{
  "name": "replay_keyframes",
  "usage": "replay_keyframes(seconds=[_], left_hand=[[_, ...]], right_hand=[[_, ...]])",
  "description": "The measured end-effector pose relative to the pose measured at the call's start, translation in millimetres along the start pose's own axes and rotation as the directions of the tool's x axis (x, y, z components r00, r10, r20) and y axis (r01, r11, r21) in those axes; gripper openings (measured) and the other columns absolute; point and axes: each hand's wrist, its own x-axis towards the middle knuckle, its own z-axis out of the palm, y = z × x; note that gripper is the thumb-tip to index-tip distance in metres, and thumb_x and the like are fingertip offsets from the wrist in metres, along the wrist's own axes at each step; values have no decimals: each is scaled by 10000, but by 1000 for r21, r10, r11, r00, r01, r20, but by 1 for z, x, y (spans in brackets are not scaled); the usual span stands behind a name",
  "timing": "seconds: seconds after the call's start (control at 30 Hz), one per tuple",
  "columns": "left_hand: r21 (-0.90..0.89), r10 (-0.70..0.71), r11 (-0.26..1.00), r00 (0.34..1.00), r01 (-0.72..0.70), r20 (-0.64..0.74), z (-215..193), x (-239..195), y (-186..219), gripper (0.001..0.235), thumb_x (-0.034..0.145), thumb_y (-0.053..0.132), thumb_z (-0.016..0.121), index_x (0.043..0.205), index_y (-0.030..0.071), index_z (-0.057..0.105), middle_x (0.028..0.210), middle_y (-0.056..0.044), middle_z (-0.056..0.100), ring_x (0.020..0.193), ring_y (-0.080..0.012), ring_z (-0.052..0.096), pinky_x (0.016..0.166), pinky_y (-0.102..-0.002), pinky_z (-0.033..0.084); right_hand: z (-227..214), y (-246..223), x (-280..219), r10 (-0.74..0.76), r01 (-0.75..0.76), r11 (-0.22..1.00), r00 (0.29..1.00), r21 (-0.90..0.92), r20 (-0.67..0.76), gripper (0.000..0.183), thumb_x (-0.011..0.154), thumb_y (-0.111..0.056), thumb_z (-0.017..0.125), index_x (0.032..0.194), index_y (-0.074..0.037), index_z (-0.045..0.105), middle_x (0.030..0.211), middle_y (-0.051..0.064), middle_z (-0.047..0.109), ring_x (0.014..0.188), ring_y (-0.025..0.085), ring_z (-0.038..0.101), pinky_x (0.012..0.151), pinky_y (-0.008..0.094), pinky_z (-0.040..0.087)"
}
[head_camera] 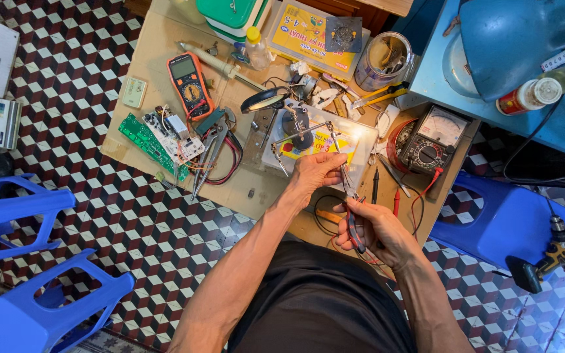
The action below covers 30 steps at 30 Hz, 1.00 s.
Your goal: The person uses pliers to strip and trim wires on a small electronic component, then uses a multimeter to test the component. The person handles the component and wires repeatedly, adjusting connections and measuring electrical values.
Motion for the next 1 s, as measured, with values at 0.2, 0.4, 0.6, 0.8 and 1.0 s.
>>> replay_keyframes(seconds=[0.2,0.4,0.6,0.8,1.0], left_hand=[[11,-36,999,999,36,-19,1,-1,1,368,903,281,764,1122,-12,731,960,-70,758,810,-120,718,758,-243,601],[128,-35,991,999,33,18,-3,6,6,322,907,237,788,1040,-53,746,917,-55,740,783,-102,698,742,-235,607],[37,-14,999,1000,14,4,0,2,2,255,896,188,776,1008,-37,732,924,-71,746,774,-112,713,736,-235,605],[31,2,1000,1000,-1,-17,4,0,0,241,902,186,773,991,-34,730,921,-80,751,779,-123,726,755,-241,616],[51,15,999,1000,-15,4,3,-1,3,245,907,210,766,990,-19,740,918,-74,744,800,-122,725,769,-240,628]], right_hand=[[2,0,-1,-31,27,998,997,57,66,377,1020,-295,542,1106,66,603,687,137,659,493,218,654,448,312,550],[3,2,-4,-62,59,997,996,42,67,372,1030,-321,537,1079,39,615,647,108,632,422,179,575,362,260,420],[11,11,-4,-95,93,993,995,78,24,399,1036,-354,517,1066,31,616,631,85,608,413,171,557,360,267,413],[16,19,-2,-127,124,984,992,129,12,413,1033,-362,528,1097,37,616,629,87,608,410,182,559,381,283,440],[12,9,-12,-6,6,995,1000,101,3,434,989,-332,519,1170,50,613,813,147,714,668,230,721,587,341,599]])
